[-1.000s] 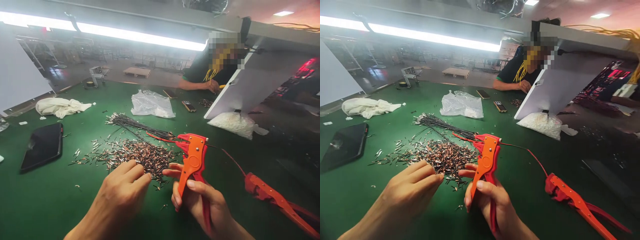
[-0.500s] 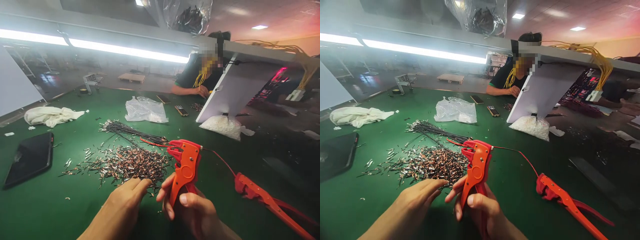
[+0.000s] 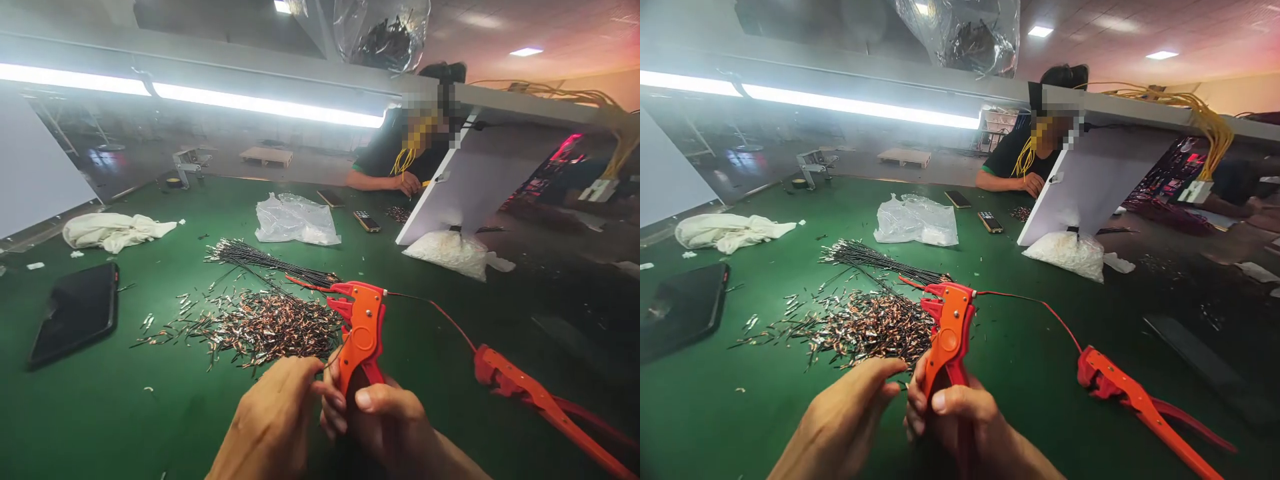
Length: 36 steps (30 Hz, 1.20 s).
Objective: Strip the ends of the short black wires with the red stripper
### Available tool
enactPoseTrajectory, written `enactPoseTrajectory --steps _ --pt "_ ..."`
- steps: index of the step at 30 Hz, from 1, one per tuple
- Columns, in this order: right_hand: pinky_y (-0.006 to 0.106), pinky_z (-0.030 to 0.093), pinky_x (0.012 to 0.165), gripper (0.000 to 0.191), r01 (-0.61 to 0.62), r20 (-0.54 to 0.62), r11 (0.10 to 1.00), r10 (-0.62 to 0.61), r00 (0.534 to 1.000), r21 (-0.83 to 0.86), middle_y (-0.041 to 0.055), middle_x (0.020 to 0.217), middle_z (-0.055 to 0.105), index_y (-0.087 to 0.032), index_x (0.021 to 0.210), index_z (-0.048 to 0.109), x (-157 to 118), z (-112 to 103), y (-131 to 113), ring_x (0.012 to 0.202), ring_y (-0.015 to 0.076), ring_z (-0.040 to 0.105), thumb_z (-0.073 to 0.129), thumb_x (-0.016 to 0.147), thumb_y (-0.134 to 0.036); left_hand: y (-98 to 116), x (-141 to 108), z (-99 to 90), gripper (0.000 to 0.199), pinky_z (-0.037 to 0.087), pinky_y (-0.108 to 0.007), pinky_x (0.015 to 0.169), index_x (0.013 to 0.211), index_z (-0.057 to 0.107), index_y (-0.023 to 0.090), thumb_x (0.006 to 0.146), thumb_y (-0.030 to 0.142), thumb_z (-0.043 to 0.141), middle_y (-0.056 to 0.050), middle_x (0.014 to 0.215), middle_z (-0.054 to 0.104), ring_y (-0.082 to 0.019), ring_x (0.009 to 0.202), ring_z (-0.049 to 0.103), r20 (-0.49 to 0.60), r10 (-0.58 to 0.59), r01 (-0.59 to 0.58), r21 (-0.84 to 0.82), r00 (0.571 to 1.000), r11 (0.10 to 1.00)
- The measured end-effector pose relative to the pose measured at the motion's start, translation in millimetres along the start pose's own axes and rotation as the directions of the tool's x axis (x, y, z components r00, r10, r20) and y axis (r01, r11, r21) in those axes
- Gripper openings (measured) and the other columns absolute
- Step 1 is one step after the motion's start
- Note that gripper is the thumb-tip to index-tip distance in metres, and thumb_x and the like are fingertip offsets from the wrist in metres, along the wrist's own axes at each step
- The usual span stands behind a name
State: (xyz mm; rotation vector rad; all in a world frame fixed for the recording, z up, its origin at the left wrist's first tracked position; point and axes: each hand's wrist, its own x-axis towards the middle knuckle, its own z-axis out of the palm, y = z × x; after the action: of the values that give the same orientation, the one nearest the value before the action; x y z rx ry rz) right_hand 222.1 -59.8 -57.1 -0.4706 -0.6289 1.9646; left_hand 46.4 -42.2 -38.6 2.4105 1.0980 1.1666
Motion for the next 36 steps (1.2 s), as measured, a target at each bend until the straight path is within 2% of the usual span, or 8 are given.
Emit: enactPoseTrajectory --steps 7,11,14,16,18,21,29,36 --pt "0.029 0.036 0.060 0.035 -0.031 0.118 0.999 0.033 0.993 -0.012 0.0007 0.072 0.051 -0.014 0.095 0.060 -5.4 -6.2 -1.4 0.059 0.0128 0.044 0.059 0.061 -0.019 -10.3 4.0 -10.4 0.013 0.055 -0.021 0.065 0.100 0.061 0.017 0.094 0.015 0.050 -0.004 0.081 0.074 -0.013 0.065 0.069 -0.186 -0.036 0.067 0.160 0.982 0.985" --pt "0.029 0.033 0.062 0.035 -0.012 0.081 0.997 0.018 0.997 -0.072 0.0028 0.073 0.054 -0.013 0.096 0.060 -7.1 -8.1 0.6 0.062 0.0142 0.046 0.061 0.063 -0.021 -4.7 7.4 -16.2 0.012 0.051 -0.017 0.057 0.095 0.063 0.018 0.090 0.013 0.054 0.001 0.072 0.071 -0.009 0.057 0.065 -0.150 -0.008 0.021 0.087 0.989 0.996" --pt "0.030 0.034 0.063 0.033 0.037 0.069 0.992 -0.029 0.997 -0.122 0.0019 0.073 0.052 -0.014 0.096 0.060 -6.3 -8.2 0.2 0.062 0.0148 0.045 0.061 0.064 -0.024 3.7 10.6 -21.5 0.013 0.040 -0.016 0.042 0.082 0.064 0.020 0.090 0.018 0.054 0.006 0.054 0.058 -0.007 0.041 0.050 -0.055 -0.122 0.118 -0.067 0.991 0.991" --pt "0.031 0.034 0.063 0.031 0.082 0.062 0.982 -0.072 0.995 -0.172 0.0012 0.073 0.051 -0.015 0.094 0.059 -5.2 -8.0 0.6 0.063 0.0146 0.043 0.062 0.065 -0.025 11.1 14.0 -25.6 0.021 0.033 -0.017 0.038 0.072 0.063 0.020 0.090 0.025 0.053 0.007 0.048 0.049 -0.007 0.039 0.042 0.010 -0.301 0.298 -0.171 0.953 0.939" --pt "0.030 0.033 0.063 0.030 0.102 0.050 0.973 -0.094 0.994 -0.209 0.0009 0.073 0.051 -0.015 0.093 0.059 -4.2 -8.2 2.5 0.063 0.0144 0.042 0.063 0.065 -0.026 19.2 18.4 -29.3 0.026 0.032 -0.018 0.040 0.065 0.062 0.020 0.087 0.032 0.054 0.006 0.050 0.049 -0.008 0.043 0.042 0.048 -0.513 0.507 -0.253 0.857 0.824" --pt "0.030 0.033 0.064 0.031 0.099 0.053 0.969 -0.089 0.995 -0.225 0.0011 0.075 0.051 -0.016 0.094 0.059 -3.4 -8.5 7.1 0.065 0.0145 0.042 0.065 0.066 -0.027 27.5 25.8 -32.2 0.029 0.031 -0.019 0.044 0.060 0.060 0.018 0.081 0.037 0.055 0.005 0.052 0.046 -0.008 0.049 0.039 0.167 -0.674 0.679 -0.369 0.720 0.634" --pt "0.033 0.041 0.065 0.030 0.185 0.065 0.949 -0.175 0.983 -0.255 0.0037 0.079 0.059 -0.016 0.099 0.059 -2.3 -4.7 7.7 0.068 0.0185 0.056 0.065 0.073 -0.031 20.5 44.9 -34.5 0.028 0.019 -0.019 0.040 0.051 0.050 0.018 0.068 0.038 0.056 0.009 0.041 0.031 -0.005 0.040 0.022 0.543 -0.598 0.801 -0.489 0.590 0.347" --pt "0.035 0.046 0.068 0.035 0.101 0.119 0.966 -0.074 0.990 -0.237 0.0062 0.079 0.066 -0.014 0.106 0.058 -5.8 -15.3 20.1 0.068 0.0185 0.062 0.068 0.080 -0.034 30.5 54.8 -31.9 0.025 0.023 -0.018 0.038 0.050 0.051 0.019 0.068 0.035 0.058 0.011 0.035 0.030 -0.005 0.033 0.024 0.648 -0.504 0.803 -0.570 0.571 0.176"
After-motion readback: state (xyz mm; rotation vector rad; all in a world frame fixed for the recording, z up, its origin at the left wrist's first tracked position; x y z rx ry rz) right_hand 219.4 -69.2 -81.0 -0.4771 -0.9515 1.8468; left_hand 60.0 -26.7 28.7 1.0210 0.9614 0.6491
